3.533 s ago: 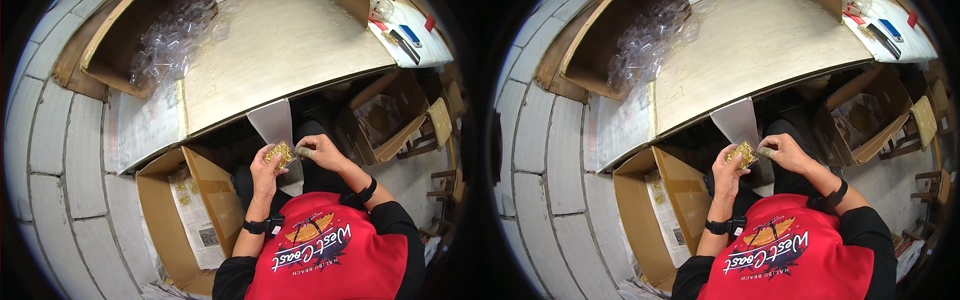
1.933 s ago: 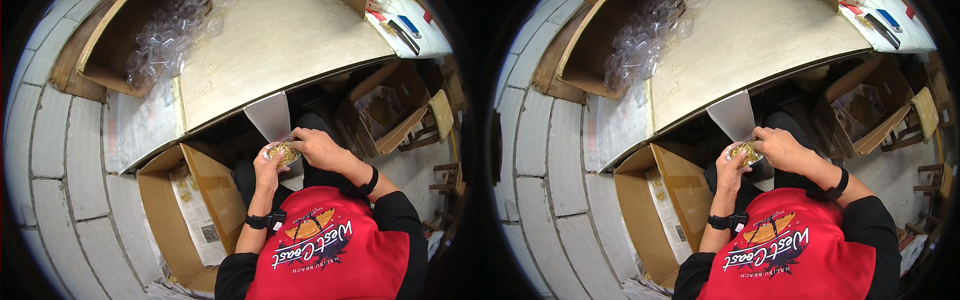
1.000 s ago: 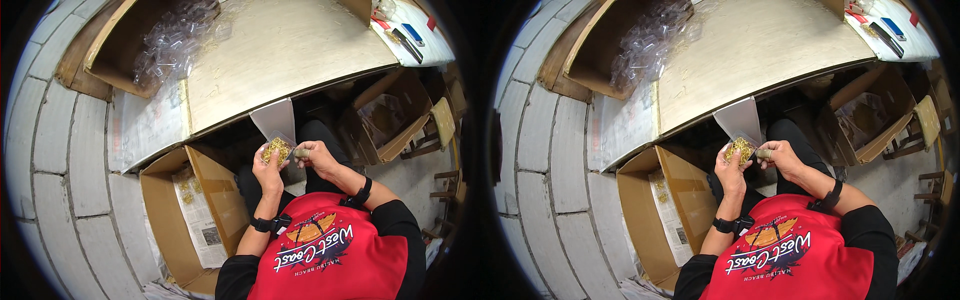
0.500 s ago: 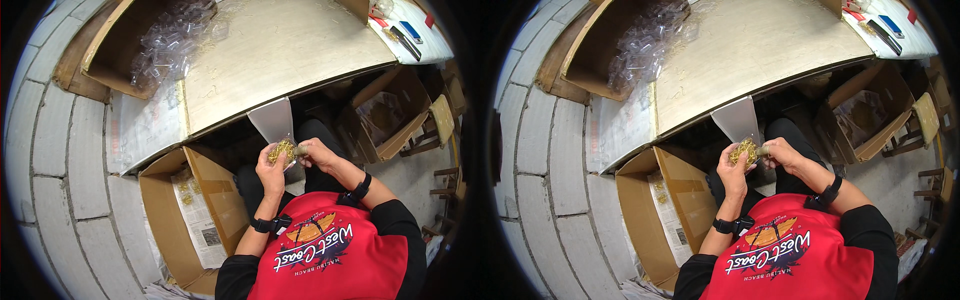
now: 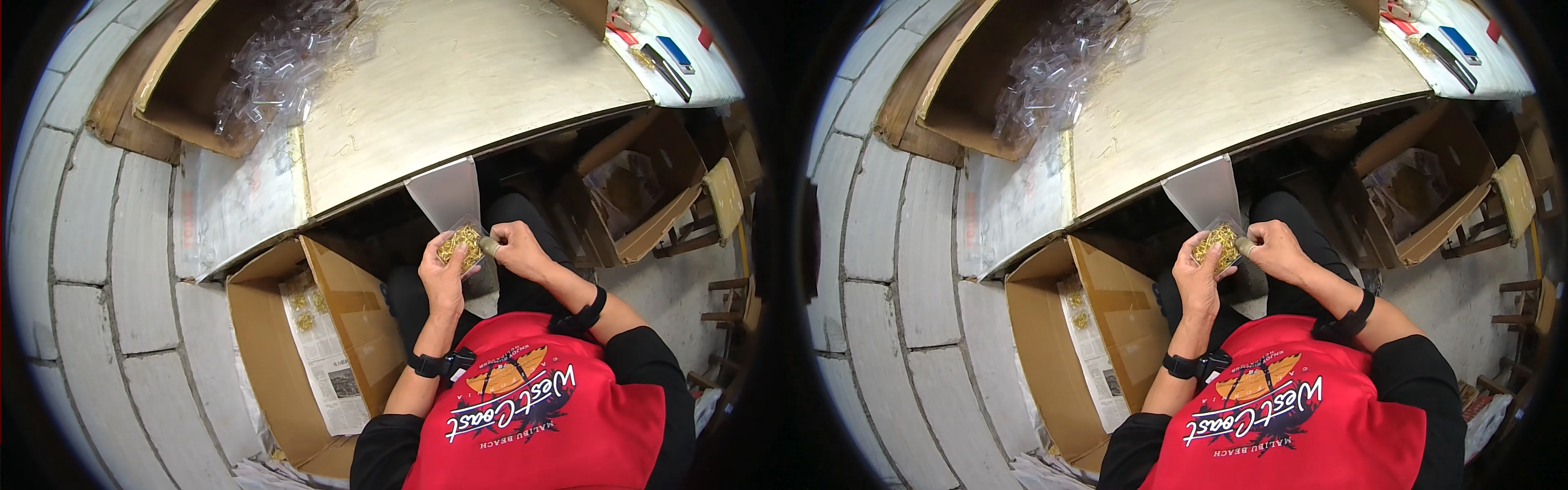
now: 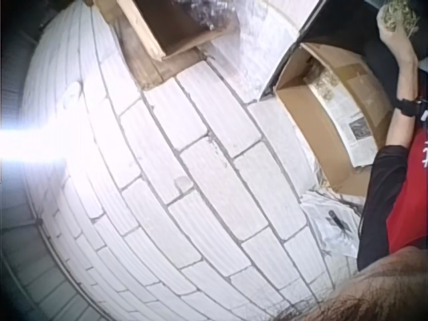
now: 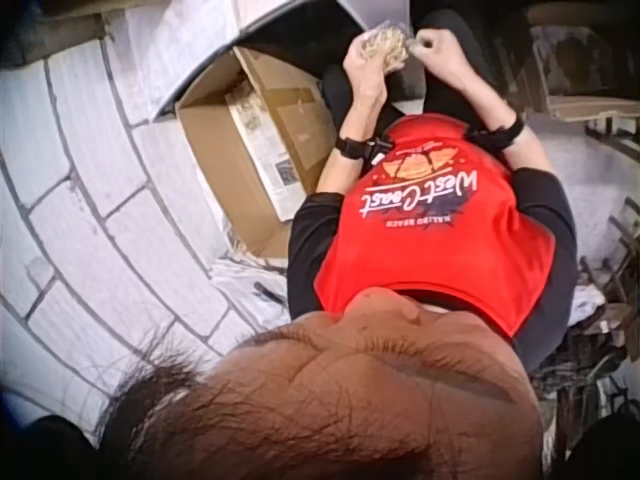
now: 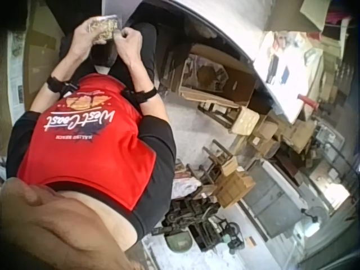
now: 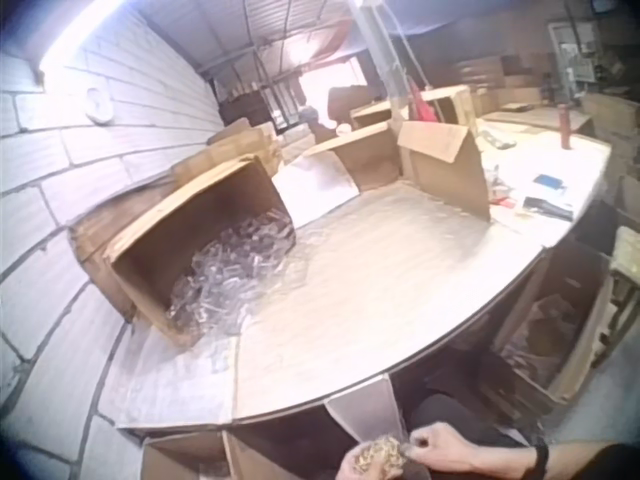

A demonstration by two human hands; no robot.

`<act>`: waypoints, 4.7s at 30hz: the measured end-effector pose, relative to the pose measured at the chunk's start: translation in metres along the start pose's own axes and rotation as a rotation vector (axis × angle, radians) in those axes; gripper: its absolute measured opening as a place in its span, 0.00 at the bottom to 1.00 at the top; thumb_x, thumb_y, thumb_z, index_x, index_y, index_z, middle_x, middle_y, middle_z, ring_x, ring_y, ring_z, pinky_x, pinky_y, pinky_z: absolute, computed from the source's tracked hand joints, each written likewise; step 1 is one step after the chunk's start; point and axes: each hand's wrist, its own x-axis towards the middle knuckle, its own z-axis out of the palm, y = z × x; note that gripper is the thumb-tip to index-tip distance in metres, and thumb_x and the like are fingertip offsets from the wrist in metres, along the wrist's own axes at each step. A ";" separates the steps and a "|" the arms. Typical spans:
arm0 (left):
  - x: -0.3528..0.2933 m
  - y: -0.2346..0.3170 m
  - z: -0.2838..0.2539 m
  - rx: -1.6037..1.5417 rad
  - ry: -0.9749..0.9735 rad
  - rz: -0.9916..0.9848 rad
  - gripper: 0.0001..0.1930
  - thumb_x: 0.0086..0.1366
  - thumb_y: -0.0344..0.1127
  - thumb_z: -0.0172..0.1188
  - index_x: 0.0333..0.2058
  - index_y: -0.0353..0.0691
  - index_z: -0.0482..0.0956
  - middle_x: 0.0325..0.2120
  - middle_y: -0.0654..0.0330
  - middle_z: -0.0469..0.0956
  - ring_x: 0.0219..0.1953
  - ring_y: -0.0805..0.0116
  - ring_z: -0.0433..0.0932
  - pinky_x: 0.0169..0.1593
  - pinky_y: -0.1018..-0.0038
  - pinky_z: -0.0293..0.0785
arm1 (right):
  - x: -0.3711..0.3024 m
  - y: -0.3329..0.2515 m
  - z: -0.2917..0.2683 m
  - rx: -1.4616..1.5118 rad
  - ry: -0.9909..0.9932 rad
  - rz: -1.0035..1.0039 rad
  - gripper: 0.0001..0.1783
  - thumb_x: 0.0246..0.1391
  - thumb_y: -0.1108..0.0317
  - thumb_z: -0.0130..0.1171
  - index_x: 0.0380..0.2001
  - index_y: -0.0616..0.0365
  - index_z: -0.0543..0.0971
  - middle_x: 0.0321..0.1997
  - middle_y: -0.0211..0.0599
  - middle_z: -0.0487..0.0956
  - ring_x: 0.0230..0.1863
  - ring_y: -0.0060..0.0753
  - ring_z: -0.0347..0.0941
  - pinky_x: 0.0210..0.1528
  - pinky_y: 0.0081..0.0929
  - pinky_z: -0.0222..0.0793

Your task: The person scoops small yellow fragments from a table surface into small clear plastic containers. They then place the filled containers into a cardboard box lined with newspaper. The process is repeated continuously throughout the clip.

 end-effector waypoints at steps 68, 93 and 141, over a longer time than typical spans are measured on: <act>-0.065 -0.031 -0.455 -0.636 1.333 0.158 0.13 0.64 0.30 0.54 0.46 0.32 0.70 0.36 0.56 0.75 0.35 0.62 0.76 0.35 0.69 0.72 | 0.062 -0.124 0.062 -0.700 -0.417 -0.475 0.24 0.43 0.81 0.55 0.48 0.64 0.71 0.56 0.46 0.70 0.52 0.55 0.69 0.52 0.38 0.68; -0.045 0.101 -0.400 0.188 1.102 0.455 0.11 0.62 0.25 0.51 0.43 0.27 0.73 0.37 0.48 0.76 0.37 0.55 0.77 0.42 0.68 0.77 | 0.236 -0.066 -0.152 -0.515 0.414 -0.245 0.22 0.53 0.65 0.52 0.51 0.62 0.71 0.54 0.55 0.71 0.56 0.53 0.67 0.59 0.38 0.61; 0.272 0.158 -0.012 1.979 0.243 1.095 0.10 0.47 0.33 0.63 0.29 0.38 0.74 0.31 0.54 0.75 0.37 0.56 0.75 0.38 0.65 0.73 | 0.171 -0.043 -0.151 -0.448 0.514 -0.235 0.23 0.54 0.66 0.52 0.53 0.63 0.69 0.62 0.51 0.63 0.64 0.49 0.58 0.64 0.35 0.54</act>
